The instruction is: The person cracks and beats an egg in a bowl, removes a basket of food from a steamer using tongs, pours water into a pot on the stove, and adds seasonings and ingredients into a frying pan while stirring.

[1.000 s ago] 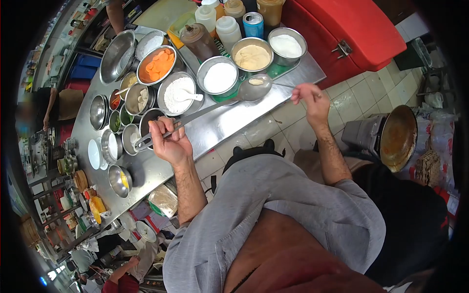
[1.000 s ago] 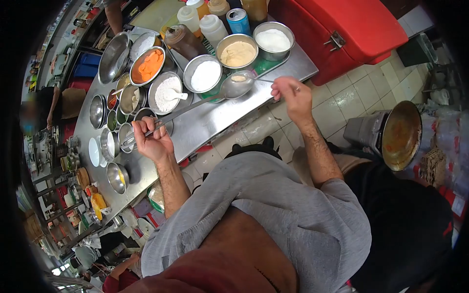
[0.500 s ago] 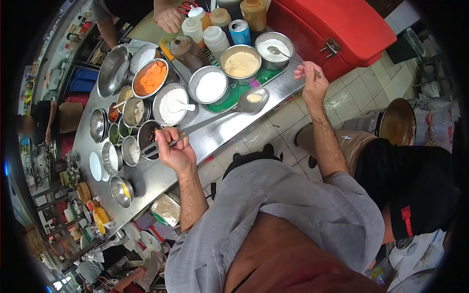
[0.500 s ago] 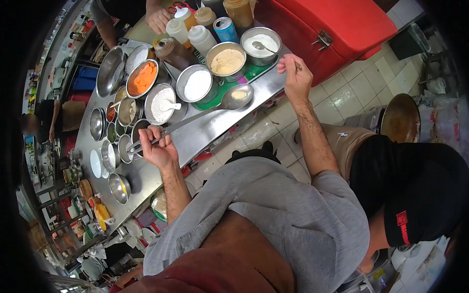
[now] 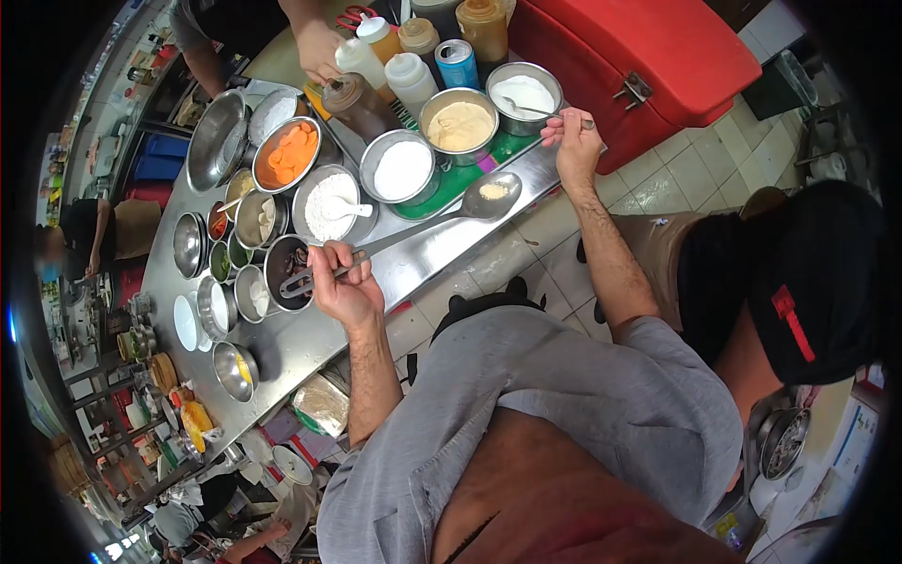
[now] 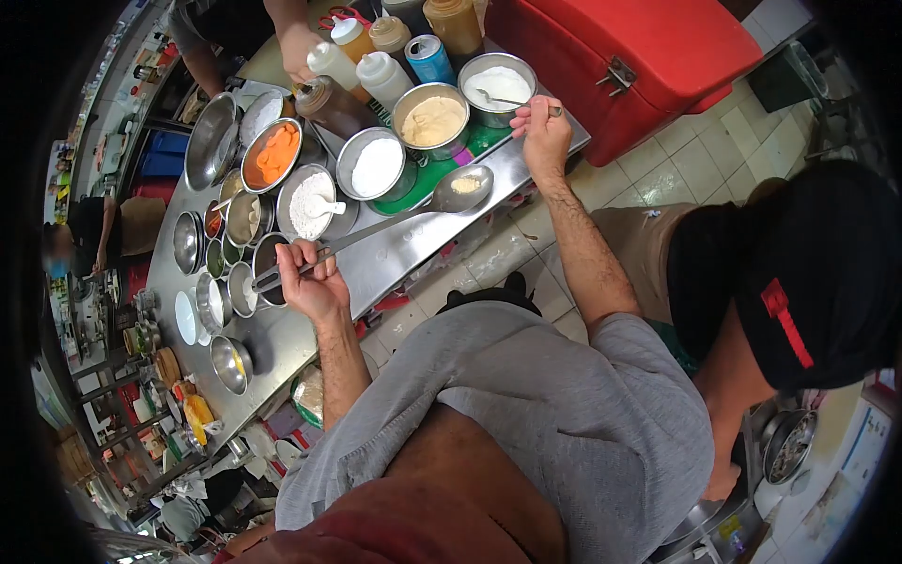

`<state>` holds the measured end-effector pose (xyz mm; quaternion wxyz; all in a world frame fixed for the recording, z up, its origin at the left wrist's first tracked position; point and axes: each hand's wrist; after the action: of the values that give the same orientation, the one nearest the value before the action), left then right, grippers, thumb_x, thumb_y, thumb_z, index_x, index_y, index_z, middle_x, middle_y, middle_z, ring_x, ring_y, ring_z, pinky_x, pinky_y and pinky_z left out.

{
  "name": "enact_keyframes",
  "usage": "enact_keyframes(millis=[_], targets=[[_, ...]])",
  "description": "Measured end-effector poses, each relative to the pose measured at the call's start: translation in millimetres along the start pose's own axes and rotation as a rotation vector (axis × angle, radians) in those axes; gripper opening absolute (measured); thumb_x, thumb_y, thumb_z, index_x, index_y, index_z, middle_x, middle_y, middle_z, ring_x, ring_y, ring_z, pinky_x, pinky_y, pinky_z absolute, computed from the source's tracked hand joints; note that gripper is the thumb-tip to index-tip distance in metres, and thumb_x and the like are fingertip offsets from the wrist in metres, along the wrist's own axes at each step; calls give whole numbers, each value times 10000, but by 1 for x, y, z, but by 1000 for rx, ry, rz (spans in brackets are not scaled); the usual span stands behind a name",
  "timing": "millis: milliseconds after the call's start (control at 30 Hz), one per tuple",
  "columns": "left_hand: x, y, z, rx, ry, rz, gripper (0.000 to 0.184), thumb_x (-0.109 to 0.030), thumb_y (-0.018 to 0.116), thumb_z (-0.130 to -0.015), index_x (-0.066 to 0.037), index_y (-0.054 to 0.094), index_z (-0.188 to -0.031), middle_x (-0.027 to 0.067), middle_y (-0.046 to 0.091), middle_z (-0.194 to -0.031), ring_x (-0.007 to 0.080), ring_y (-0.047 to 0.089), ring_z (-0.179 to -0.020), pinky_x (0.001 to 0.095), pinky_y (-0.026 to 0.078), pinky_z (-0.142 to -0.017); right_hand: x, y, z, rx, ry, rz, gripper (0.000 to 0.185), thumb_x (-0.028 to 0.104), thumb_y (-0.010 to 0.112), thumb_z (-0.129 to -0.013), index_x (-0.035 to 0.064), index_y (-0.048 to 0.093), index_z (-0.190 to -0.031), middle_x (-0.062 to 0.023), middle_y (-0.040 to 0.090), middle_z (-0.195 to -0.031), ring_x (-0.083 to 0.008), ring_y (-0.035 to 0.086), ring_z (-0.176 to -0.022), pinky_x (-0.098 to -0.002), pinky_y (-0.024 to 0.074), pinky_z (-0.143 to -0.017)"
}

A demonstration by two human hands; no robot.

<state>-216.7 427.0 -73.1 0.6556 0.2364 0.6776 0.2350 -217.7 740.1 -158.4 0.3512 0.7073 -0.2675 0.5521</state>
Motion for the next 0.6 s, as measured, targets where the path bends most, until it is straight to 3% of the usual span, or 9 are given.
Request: enact_keyframes(millis=[200,600], targets=[[7,9,-8,15,-10,5,287,-278,401,-922,-104,369,-696,19,383,-613,55,268,-441,197,199,-398,1,-4,-13,-132,103,-252,235,183,418,-883,-46,468,-880,-147,567,-697,-183,581,-539,-281,489,-440],[23,15,-25,35,-53,62,306,-276,386,-928,-98,365,-679,20,388,-616,59,272,-444,204,193,-399,20,-41,-3,-131,42,-286,249,203,453,-885,-46,469,-888,-152,569,-706,-196,572,-528,-294,486,-442]])
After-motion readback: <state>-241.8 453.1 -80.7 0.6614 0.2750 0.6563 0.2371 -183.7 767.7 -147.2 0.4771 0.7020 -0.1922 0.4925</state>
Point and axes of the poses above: each hand's wrist, its own z-axis away from the middle knuckle, its own y-axis out of the palm, x = y × z
